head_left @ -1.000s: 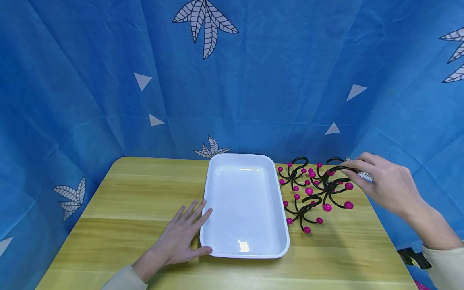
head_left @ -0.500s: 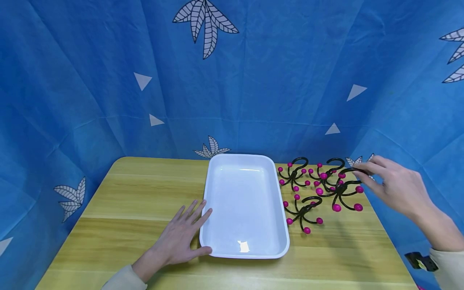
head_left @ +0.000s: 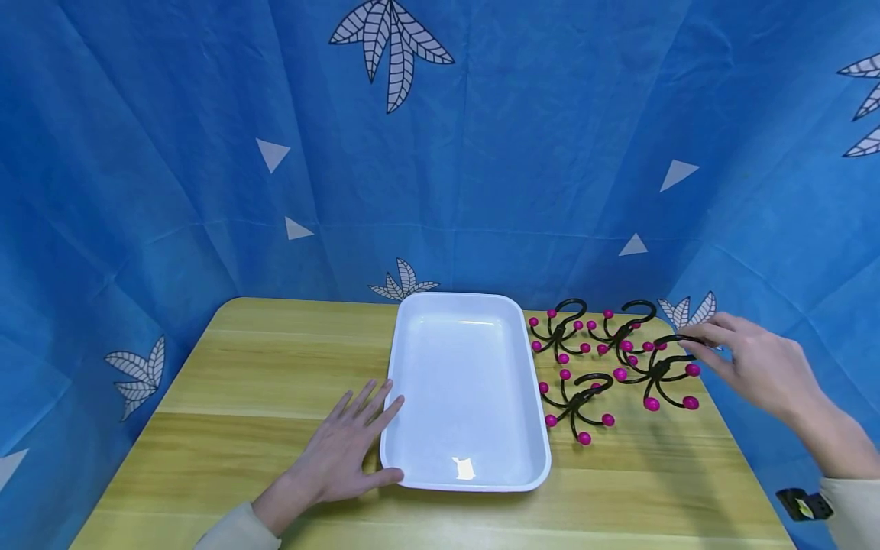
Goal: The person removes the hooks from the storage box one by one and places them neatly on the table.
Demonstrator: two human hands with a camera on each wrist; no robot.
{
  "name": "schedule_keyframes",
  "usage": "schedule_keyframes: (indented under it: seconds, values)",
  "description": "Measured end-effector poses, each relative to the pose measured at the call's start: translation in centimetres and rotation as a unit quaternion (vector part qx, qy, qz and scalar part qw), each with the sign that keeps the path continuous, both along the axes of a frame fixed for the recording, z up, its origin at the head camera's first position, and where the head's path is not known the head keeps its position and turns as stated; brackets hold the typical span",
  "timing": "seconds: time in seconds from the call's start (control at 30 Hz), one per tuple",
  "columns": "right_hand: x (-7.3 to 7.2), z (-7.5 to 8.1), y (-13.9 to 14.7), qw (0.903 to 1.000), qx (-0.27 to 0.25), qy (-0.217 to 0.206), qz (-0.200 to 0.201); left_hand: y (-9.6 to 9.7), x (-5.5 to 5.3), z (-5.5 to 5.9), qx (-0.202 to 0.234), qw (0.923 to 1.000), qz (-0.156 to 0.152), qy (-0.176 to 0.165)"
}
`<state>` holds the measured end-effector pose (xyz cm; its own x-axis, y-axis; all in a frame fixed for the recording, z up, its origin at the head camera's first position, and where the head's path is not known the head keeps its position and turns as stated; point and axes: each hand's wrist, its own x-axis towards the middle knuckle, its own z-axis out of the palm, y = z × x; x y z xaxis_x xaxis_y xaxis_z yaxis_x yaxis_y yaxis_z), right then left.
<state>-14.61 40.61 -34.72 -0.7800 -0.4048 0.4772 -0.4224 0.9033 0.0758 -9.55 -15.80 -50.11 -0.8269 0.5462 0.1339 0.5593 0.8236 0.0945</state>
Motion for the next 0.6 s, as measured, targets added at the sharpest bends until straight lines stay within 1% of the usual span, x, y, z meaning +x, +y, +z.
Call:
schedule_keyframes:
  seconds: [0.2, 0.37, 0.6]
  values:
    - [0.1, -1.5, 1.2, 0.9992, 0.007, -0.033, -0.02, 0.0, -0.1, -0.3, 0.0, 1.0, -0.002, 0.009]
    - [0.1, -2.6, 2.3, 0.9985, 0.003, -0.049, -0.023, -0.1, -0.1, -0.4, -0.002, 0.9999, -0.002, 0.013]
    - [0.1, -3.8, 3.4, 0.9964, -0.009, -0.082, -0.022, -0.1, 0.0, -0.3, -0.002, 1.0, -0.001, 0.008]
